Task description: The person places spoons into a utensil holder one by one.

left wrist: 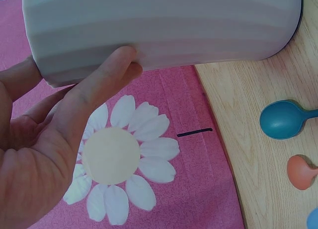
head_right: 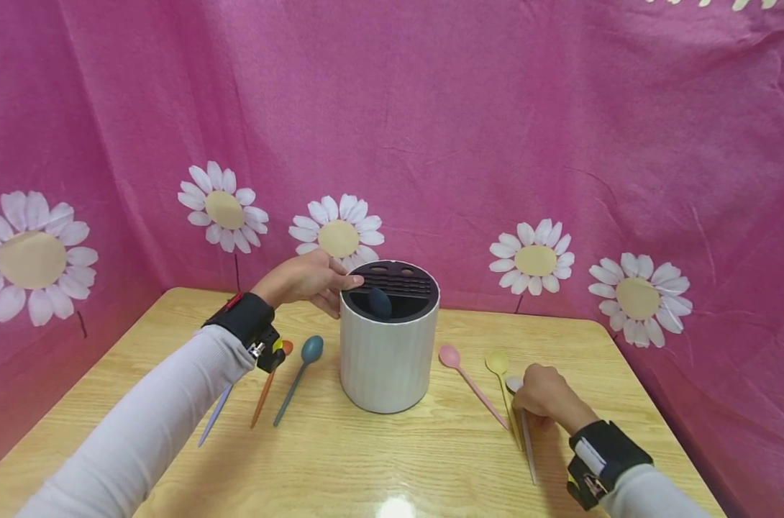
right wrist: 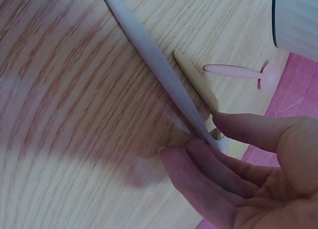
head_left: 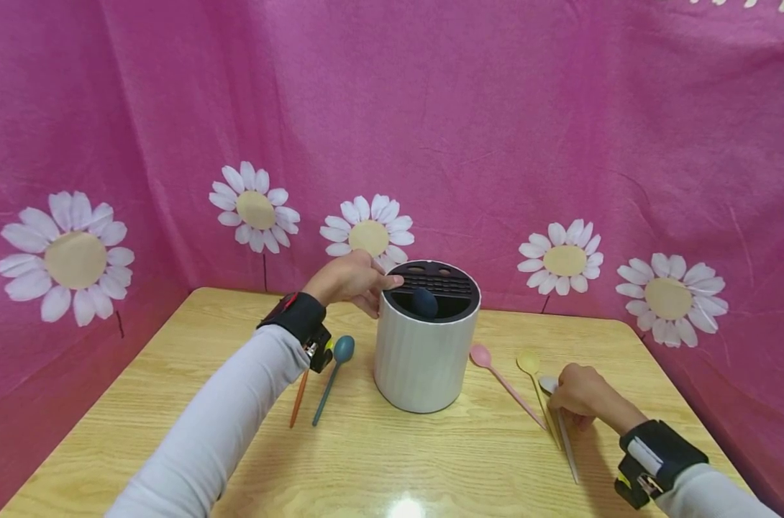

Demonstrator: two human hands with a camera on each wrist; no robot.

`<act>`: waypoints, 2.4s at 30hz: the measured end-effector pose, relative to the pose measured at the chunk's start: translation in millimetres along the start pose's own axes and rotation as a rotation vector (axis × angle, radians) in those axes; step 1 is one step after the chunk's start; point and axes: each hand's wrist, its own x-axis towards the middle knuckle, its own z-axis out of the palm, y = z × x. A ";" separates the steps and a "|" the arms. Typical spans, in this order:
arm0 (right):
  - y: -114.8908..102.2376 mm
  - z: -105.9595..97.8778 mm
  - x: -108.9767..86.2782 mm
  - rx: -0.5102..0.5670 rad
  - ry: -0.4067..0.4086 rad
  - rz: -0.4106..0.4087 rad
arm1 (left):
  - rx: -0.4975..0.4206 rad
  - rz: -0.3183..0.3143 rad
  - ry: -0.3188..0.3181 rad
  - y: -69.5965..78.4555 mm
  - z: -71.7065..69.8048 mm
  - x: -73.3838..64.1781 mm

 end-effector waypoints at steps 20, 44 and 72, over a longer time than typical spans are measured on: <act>2.9 2.5 0.5 0.007 0.005 -0.001 | -0.004 -0.006 0.004 -0.2 0.0 1.4; 1.1 4.2 -2.7 -0.014 0.043 -0.038 | -0.014 -0.007 0.000 0.5 1.1 1.4; -3.5 -2.9 -0.9 0.076 0.114 -0.081 | -0.019 -0.007 0.013 -1.4 1.8 3.8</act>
